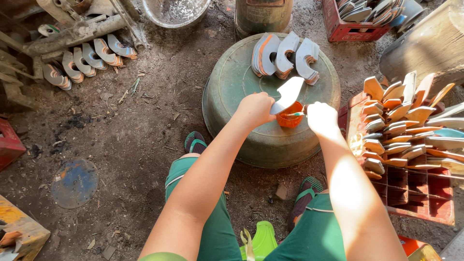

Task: The person paints curved wooden pieces with orange paint using a brush. They dip the brush into a small container, apply paint to each piece, and place the finished pieces into a red crate.

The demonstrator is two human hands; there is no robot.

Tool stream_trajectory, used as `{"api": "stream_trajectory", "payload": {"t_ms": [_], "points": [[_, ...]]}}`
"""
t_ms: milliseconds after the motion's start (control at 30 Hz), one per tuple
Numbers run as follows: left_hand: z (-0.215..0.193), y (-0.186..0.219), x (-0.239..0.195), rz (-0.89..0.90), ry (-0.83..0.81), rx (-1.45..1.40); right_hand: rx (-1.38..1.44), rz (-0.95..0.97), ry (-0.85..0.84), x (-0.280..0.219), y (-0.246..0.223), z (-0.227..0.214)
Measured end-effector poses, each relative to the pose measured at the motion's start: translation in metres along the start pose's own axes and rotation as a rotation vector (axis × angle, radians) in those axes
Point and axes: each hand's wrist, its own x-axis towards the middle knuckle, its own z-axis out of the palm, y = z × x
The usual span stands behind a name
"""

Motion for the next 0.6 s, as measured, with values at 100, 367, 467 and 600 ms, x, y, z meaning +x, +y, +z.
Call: {"api": "stream_trajectory", "payload": {"t_ms": [100,367,467,600], "points": [[0.005,0.000,0.004,-0.015,-0.044,-0.029,-0.002,-0.025,0.076,-0.001,-0.005,0.003],[0.083,0.029,0.001,-0.175,0.060,-0.539,0.131,0.052,-0.016,0.002,0.010,0.007],[0.132,0.043,-0.013,-0.215,0.138,-0.746,0.171,0.080,0.012,0.004,0.017,0.008],[0.182,0.053,-0.031,-0.221,0.209,-0.830,0.240,0.112,-0.001,0.003,0.019,0.009]]}}
